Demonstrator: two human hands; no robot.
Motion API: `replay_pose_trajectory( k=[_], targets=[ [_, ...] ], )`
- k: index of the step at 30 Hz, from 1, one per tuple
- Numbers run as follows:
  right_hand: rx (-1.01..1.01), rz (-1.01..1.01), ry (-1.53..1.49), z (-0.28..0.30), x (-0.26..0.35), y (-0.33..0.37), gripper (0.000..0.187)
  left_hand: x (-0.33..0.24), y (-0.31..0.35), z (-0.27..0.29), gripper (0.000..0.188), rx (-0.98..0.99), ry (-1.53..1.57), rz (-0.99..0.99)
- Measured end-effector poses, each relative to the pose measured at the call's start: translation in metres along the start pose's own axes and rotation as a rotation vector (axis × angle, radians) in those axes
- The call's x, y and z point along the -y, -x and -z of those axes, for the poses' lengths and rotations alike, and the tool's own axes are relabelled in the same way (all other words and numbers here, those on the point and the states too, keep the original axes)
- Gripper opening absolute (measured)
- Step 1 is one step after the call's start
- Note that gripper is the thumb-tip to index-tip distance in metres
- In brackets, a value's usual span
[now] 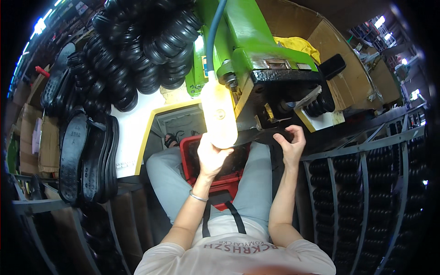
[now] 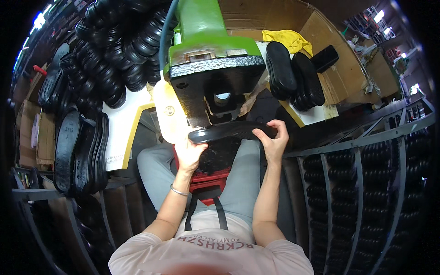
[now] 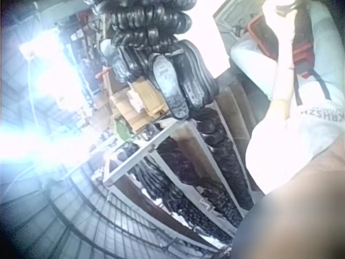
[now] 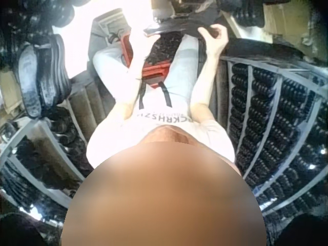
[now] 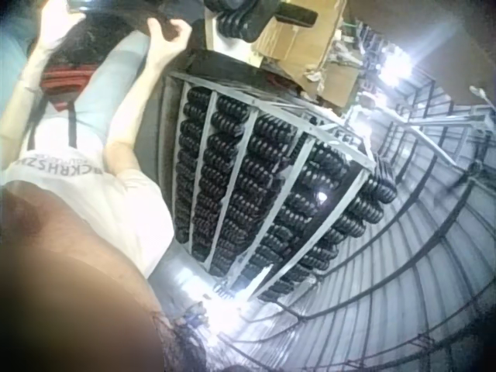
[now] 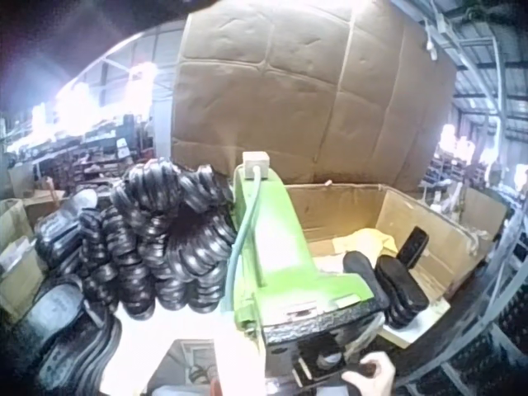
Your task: Trim excess material from the edges of shoe soles using an industrial cutting machine.
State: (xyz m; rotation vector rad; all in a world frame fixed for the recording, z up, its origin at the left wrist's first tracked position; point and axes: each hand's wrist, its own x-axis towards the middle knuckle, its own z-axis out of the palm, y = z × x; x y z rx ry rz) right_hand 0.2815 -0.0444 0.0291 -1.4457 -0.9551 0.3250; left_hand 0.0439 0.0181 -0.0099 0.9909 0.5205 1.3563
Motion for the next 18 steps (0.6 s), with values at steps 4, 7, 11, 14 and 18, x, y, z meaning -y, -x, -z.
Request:
replay_pose_trajectory(
  k=[4, 7, 11, 14, 18],
  targets=[
    [0.043, 0.147, 0.209, -0.004, 0.057, -0.01, 0.048, -0.022, -0.001, 0.012, 0.057, -0.06, -0.116, -0.136],
    [0.067, 0.225, 0.27, -0.028, 0.074, -0.004, 0.057, -0.038, 0.006, 0.032, 0.052, -0.098, 0.214, 0.001],
    [0.094, 0.369, 0.264, -0.069, 0.084, 0.016, 0.064, -0.059, 0.012, 0.075, 0.045, -0.082, 0.175, -0.088],
    [0.011, 0.385, 0.255, -0.074, 0.082, 0.029, 0.079, -0.066, 0.013, 0.069, 0.037, -0.029, 0.058, -0.185],
    [0.175, -0.323, -0.681, -0.075, 0.073, 0.062, 0.095, -0.061, 0.031, 0.058, 0.029, 0.136, -0.372, -0.46]
  ],
)
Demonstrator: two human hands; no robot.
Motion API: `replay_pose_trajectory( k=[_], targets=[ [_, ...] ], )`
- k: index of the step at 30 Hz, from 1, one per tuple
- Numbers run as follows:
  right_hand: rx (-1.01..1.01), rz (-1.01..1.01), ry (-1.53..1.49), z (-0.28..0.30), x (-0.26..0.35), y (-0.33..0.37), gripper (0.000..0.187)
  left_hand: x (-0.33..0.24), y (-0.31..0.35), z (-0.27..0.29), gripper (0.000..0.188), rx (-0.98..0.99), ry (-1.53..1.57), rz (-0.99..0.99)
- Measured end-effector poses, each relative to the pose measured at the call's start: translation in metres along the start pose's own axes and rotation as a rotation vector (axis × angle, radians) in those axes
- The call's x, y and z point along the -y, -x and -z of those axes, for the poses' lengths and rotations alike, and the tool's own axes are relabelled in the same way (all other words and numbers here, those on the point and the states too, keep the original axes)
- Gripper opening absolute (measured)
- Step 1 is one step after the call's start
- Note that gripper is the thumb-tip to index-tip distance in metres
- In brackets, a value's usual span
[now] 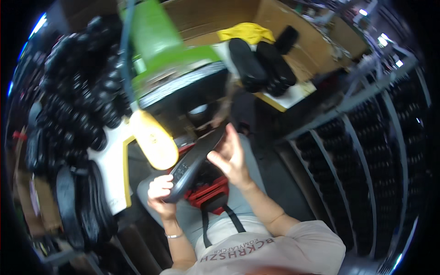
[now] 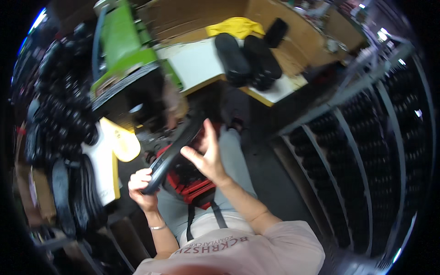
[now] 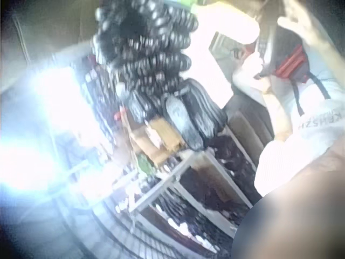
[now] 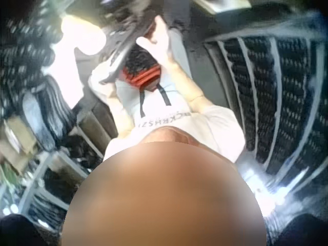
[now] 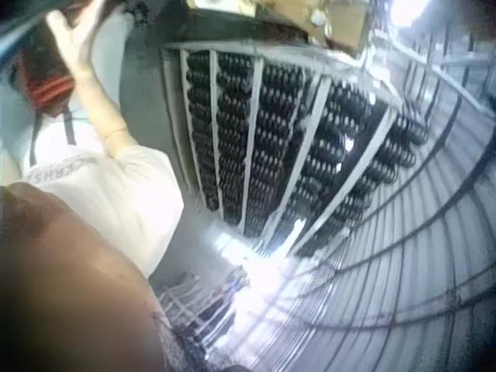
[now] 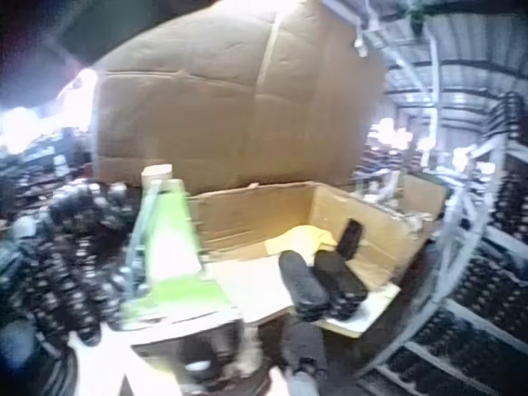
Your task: Trim excess material from the edges of shoe soles using an industrial cutting machine.
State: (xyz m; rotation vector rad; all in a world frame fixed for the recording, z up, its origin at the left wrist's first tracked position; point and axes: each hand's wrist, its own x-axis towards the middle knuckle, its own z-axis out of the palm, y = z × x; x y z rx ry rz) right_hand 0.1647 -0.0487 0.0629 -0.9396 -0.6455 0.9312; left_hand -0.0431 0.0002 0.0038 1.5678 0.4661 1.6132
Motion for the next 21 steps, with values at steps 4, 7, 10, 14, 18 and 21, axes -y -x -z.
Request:
replay_pose_trajectory(
  k=[4, 7, 10, 14, 18, 21],
  targets=[
    [-0.062, -0.125, -0.052, 0.007, 0.011, 0.042, 0.091, -0.025, -0.004, -0.066, 0.027, 0.375, -0.057, 0.023],
    [-0.182, -0.098, 0.088, 0.057, 0.058, 0.034, 0.083, -0.033, -0.006, -0.119, 0.045, 0.46, -0.027, 0.022],
    [-0.224, 0.068, 0.303, 0.106, 0.123, -0.013, 0.074, -0.043, -0.02, -0.148, 0.048, 0.591, 0.005, 0.074],
    [-0.305, 0.128, 0.428, 0.18, 0.177, -0.129, 0.065, -0.03, -0.022, -0.145, 0.035, 0.695, -0.13, 0.025],
    [-0.39, -0.053, 0.566, 0.246, 0.174, -0.236, 0.061, -0.03, -0.019, -0.13, 0.025, 0.771, -0.318, 0.035],
    [-0.359, -0.141, 0.513, 0.301, 0.146, -0.274, 0.053, -0.027, -0.02, -0.115, 0.024, 0.789, -0.371, 0.032]
  ],
)
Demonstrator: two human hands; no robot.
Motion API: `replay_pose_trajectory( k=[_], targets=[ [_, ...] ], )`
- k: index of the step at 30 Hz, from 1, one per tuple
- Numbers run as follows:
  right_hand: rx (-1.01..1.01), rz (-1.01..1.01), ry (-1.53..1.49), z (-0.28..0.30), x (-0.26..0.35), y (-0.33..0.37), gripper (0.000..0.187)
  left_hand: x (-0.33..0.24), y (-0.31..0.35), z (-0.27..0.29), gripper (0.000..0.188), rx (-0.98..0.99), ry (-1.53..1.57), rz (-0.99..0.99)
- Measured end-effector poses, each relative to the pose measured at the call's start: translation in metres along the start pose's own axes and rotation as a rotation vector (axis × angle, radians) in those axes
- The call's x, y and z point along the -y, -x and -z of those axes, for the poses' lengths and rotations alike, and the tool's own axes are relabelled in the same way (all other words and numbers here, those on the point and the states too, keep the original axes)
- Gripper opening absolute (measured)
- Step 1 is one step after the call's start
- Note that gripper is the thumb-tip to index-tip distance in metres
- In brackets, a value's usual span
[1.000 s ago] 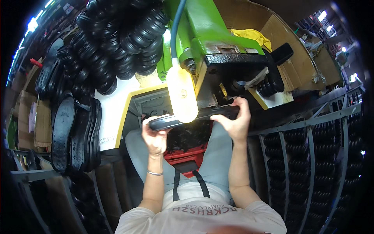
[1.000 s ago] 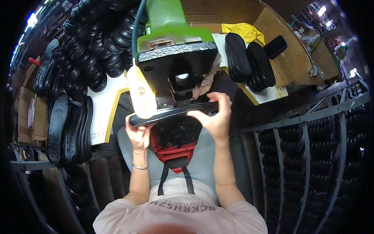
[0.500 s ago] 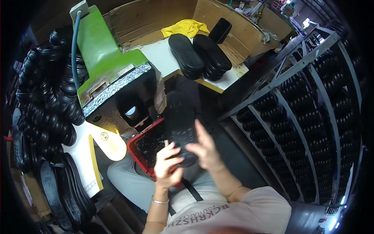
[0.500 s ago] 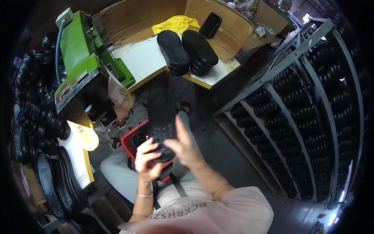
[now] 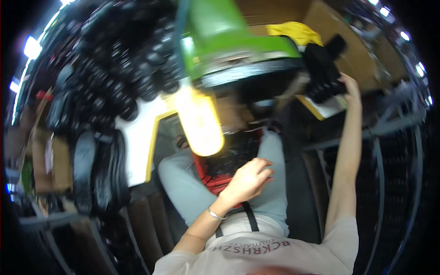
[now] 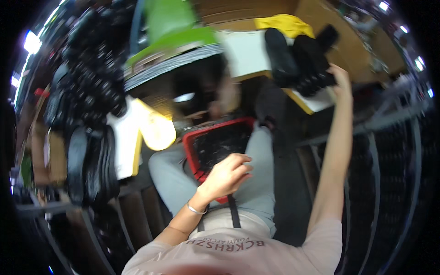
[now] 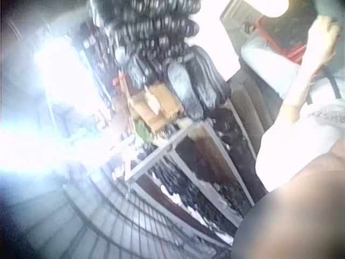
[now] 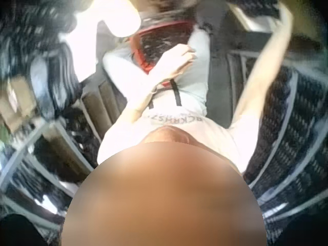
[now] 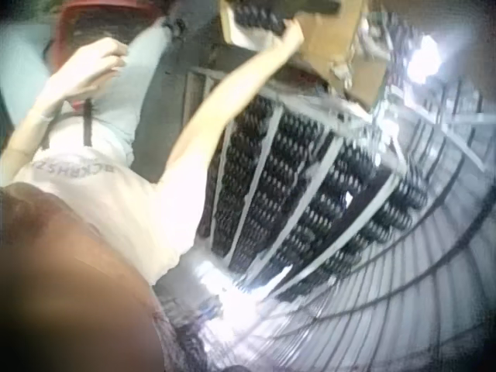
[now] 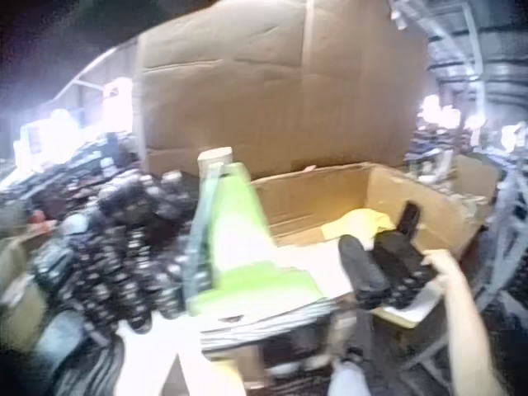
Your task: Trim excess material from the edges of shoe soles using an industrial cutting machine.
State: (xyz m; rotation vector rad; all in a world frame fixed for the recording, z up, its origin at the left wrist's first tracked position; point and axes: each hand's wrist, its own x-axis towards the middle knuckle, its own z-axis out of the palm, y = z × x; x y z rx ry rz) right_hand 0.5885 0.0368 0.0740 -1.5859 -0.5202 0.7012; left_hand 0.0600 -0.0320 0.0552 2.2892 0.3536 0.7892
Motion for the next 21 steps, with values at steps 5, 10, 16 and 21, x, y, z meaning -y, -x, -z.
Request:
replay_pose_trajectory(
  k=[5, 10, 16, 21],
  targets=[
    [0.076, -0.028, -0.214, 0.061, -0.018, -0.006, 0.041, 0.001, 0.014, 0.054, 0.026, -0.097, -0.181, 0.045],
    [-0.352, 0.344, -0.058, 0.036, -0.044, 0.042, 0.039, -0.02, 0.102, 0.194, 0.037, -0.554, -0.936, 0.452],
    [-0.431, 0.558, -0.041, -0.012, -0.046, 0.11, 0.032, -0.04, 0.218, 0.262, 0.033, -0.515, -1.275, 1.002],
    [-0.435, 0.659, 0.024, -0.04, -0.052, 0.135, 0.032, -0.041, 0.202, 0.24, 0.027, -0.473, -1.198, 0.85]
  ],
)
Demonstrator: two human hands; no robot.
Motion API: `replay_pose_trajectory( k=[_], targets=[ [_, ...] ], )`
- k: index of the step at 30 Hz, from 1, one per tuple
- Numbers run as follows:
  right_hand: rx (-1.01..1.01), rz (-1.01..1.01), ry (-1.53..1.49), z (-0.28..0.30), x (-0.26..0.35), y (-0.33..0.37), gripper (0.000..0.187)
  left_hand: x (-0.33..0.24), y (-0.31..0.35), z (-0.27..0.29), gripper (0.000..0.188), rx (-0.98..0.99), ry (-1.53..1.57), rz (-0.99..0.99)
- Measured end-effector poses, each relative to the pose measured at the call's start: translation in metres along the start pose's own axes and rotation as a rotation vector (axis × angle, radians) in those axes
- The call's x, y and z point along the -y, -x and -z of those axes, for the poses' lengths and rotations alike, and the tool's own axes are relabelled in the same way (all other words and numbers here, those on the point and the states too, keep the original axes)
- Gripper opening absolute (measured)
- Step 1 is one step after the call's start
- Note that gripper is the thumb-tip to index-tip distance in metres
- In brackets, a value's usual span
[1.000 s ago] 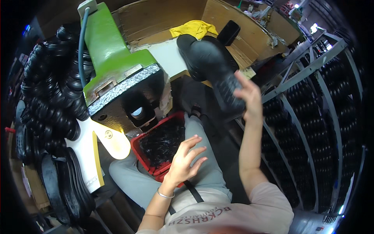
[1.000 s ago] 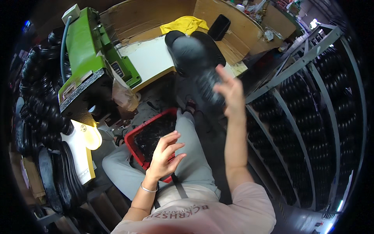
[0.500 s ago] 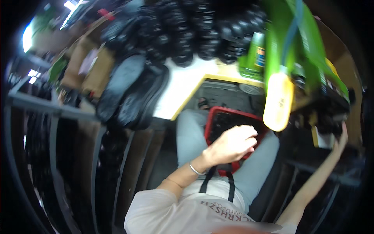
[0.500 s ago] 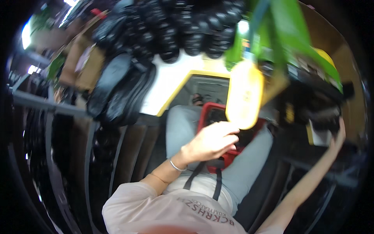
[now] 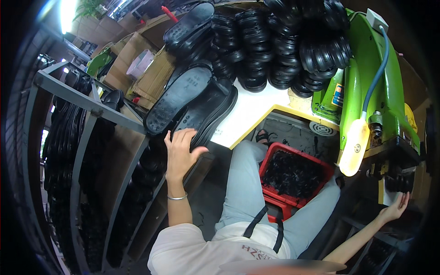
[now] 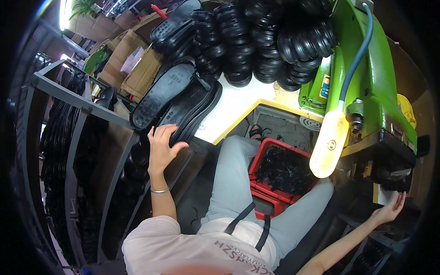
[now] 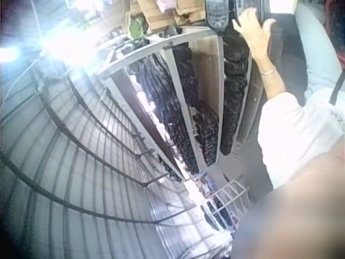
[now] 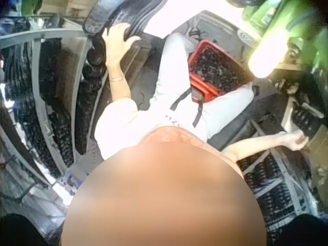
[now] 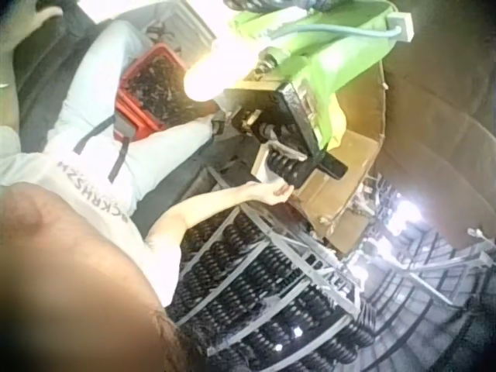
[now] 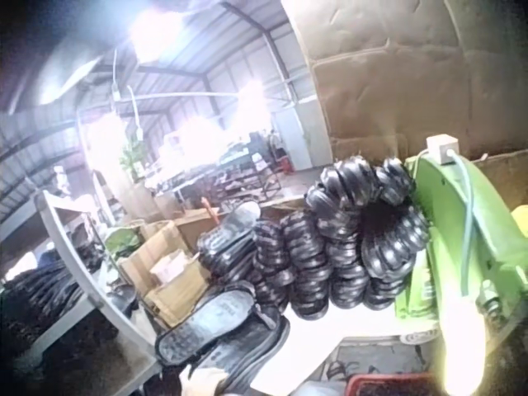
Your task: Trim excess material from the edges of shoe soles using an industrial cutting machine.
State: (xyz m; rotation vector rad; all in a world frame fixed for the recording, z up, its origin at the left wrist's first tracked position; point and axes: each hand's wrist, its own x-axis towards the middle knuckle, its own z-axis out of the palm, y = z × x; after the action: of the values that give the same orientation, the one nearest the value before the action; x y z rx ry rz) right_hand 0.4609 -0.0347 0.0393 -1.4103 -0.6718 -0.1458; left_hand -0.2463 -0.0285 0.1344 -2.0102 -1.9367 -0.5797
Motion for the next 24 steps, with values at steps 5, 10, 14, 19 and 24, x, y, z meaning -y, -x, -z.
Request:
replay_pose_trajectory(
  k=[5, 10, 14, 19, 24],
  targets=[
    [0.085, 0.146, 0.049, -0.017, 0.025, 0.054, 0.034, 0.006, 0.012, 0.005, 0.023, -0.294, 0.242, -0.013],
    [0.673, -0.131, -0.007, -0.029, 0.081, 0.154, 0.034, -0.064, -0.001, 0.036, 0.027, -0.092, 0.739, -0.107],
    [0.872, -0.569, -0.769, -0.078, 0.106, 0.228, 0.101, -0.122, 0.005, -0.014, 0.028, 0.173, 1.19, -0.029],
    [0.48, -0.289, -0.619, -0.078, 0.115, 0.182, 0.099, -0.206, -0.01, -0.064, 0.028, 0.3, 1.446, 0.005],
    [0.479, -0.199, -0.434, -0.068, 0.104, 0.149, 0.092, -0.231, -0.037, -0.074, 0.036, 0.43, 1.378, -0.03]
  ],
)
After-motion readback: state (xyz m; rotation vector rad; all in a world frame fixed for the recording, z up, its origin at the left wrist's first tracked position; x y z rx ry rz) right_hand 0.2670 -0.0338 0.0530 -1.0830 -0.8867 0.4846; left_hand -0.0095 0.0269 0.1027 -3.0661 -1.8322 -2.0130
